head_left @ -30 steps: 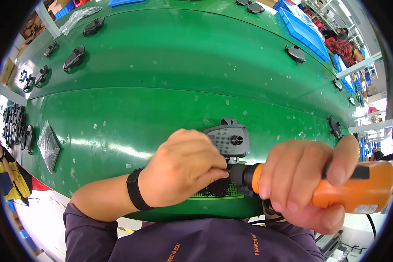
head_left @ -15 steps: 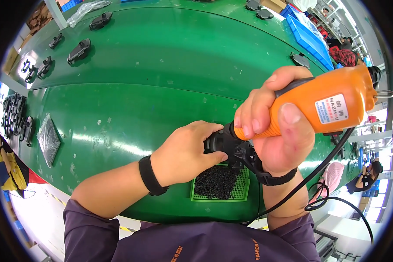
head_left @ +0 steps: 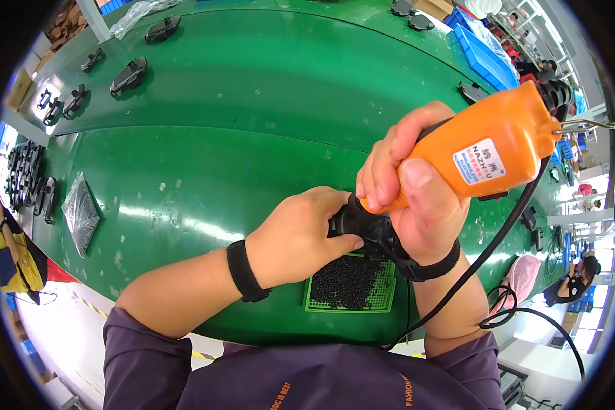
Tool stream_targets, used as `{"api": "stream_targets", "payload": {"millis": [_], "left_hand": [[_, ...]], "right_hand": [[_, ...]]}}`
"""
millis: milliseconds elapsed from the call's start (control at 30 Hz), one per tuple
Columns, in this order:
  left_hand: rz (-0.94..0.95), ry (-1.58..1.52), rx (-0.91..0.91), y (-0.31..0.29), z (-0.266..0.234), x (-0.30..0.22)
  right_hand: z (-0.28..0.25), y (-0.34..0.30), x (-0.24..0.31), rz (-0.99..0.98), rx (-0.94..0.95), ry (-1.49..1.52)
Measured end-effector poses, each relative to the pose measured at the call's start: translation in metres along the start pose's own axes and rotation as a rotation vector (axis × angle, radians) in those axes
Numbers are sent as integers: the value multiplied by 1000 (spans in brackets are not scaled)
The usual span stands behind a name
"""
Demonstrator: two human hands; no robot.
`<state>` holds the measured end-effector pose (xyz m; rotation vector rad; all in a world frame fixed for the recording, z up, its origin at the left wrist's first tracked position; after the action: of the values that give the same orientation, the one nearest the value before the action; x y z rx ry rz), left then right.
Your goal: The person assembles a phone holder by placing a screw into the housing by hand and driving it with a power screwdriver. They repeat this process for a second screw before placing the finished component on the workbench and starting a new one.
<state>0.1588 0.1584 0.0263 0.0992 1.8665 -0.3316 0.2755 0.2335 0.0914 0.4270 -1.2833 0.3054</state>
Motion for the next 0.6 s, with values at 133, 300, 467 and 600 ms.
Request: {"api": "stream_targets", "payload": {"millis": [133, 300, 467, 600], "left_hand": [[-4, 32, 13, 3, -2, -2], [45, 34, -20, 6, 0, -5], [98, 141, -67, -1, 2, -7], [-82, -145, -62, 2, 10, -6]], "right_hand": [[-3, 1, -3, 4, 14, 9], [-9, -3, -9, -57, 26, 27], [-35, -28, 23, -172, 36, 160], [-74, -49, 74, -399, 189, 255]]}}
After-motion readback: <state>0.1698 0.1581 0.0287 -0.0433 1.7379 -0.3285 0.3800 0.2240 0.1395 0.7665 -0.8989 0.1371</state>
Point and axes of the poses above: each hand's wrist, its own y-axis towards the middle knuckle, its own z-axis out of the palm, x = y × z, the point moved 4 cm from there along y, towards the middle knuckle, and after that the axes turned 4 degrees about -y, right-handed, at the moved point
